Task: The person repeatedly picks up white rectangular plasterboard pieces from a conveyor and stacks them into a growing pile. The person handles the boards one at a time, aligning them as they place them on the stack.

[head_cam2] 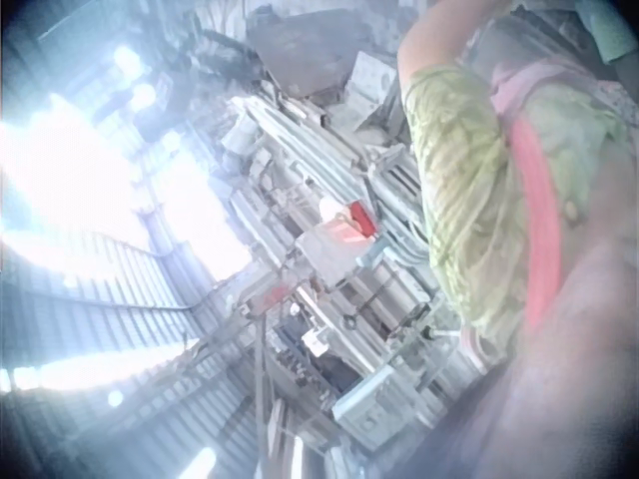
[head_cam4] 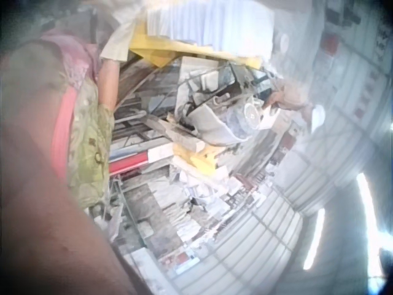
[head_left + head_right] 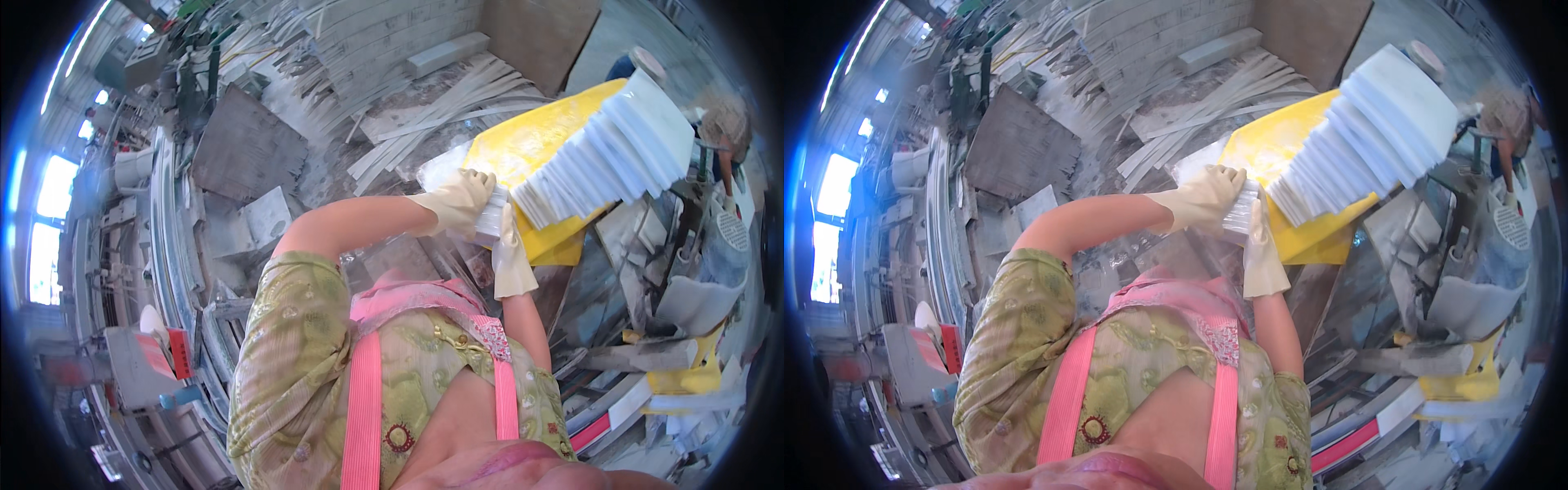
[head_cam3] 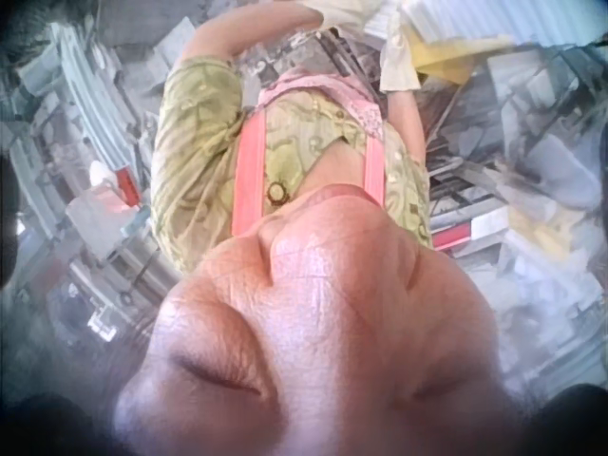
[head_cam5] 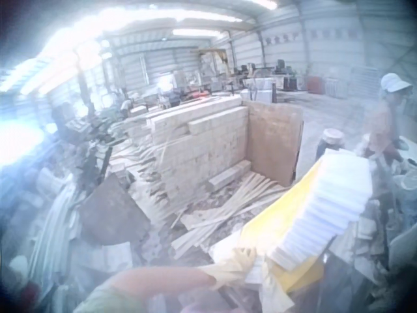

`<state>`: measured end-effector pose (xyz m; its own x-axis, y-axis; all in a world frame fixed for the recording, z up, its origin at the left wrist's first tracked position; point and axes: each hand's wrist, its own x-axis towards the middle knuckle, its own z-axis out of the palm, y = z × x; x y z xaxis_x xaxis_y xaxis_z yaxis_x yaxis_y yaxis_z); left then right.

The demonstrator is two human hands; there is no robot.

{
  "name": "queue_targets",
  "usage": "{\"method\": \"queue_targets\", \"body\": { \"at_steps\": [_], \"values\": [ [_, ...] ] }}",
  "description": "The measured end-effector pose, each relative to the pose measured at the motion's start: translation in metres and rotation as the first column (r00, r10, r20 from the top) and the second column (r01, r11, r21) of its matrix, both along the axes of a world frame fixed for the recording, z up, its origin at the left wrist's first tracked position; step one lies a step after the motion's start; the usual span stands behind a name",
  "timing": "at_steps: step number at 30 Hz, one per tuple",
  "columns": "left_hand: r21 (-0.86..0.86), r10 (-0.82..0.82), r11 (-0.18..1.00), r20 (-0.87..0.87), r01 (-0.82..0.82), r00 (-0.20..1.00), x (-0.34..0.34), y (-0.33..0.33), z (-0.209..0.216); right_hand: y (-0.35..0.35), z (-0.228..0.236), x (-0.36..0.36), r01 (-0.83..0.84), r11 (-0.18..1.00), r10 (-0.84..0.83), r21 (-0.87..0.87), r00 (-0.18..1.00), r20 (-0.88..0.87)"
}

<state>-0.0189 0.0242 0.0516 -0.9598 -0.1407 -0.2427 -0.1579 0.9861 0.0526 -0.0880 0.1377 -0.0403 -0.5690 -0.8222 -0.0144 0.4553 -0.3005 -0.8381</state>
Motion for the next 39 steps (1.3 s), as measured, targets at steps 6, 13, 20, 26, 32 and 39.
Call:
{"method": "queue_targets", "body": {
  "at_steps": [6,13,20,26,32,39],
  "values": [
    [-0.003,0.049,0.999,0.038,-0.049,0.998,-0.001,0.003,0.007,0.010,-0.001,0.008,0.024,0.999,-0.022,-0.034,0.998,0.052],
    [-0.015,0.072,0.997,0.064,-0.071,0.995,-0.002,0.007,0.010,0.021,-0.007,0.017,0.063,0.997,-0.059,-0.052,0.994,0.090],
    [-0.038,0.076,0.996,0.011,-0.076,0.997,0.005,0.006,0.005,0.044,-0.019,0.005,0.034,0.999,-0.035,-0.011,0.992,-0.124],
    [0.136,0.101,0.987,-0.080,-0.089,0.992,0.023,0.007,0.000,0.090,-0.021,0.007,0.054,0.955,0.119,0.291,0.831,-0.544],
    [0.305,0.056,0.952,-0.221,0.014,0.974,0.050,-0.026,-0.007,0.069,-0.045,0.023,0.273,0.728,0.124,0.629,0.850,-0.512],
    [0.175,-0.260,0.908,-0.477,0.380,0.840,0.083,-0.115,-0.013,-0.025,-0.018,0.093,0.551,0.592,-0.075,0.588,0.764,-0.640]
  ]
}}
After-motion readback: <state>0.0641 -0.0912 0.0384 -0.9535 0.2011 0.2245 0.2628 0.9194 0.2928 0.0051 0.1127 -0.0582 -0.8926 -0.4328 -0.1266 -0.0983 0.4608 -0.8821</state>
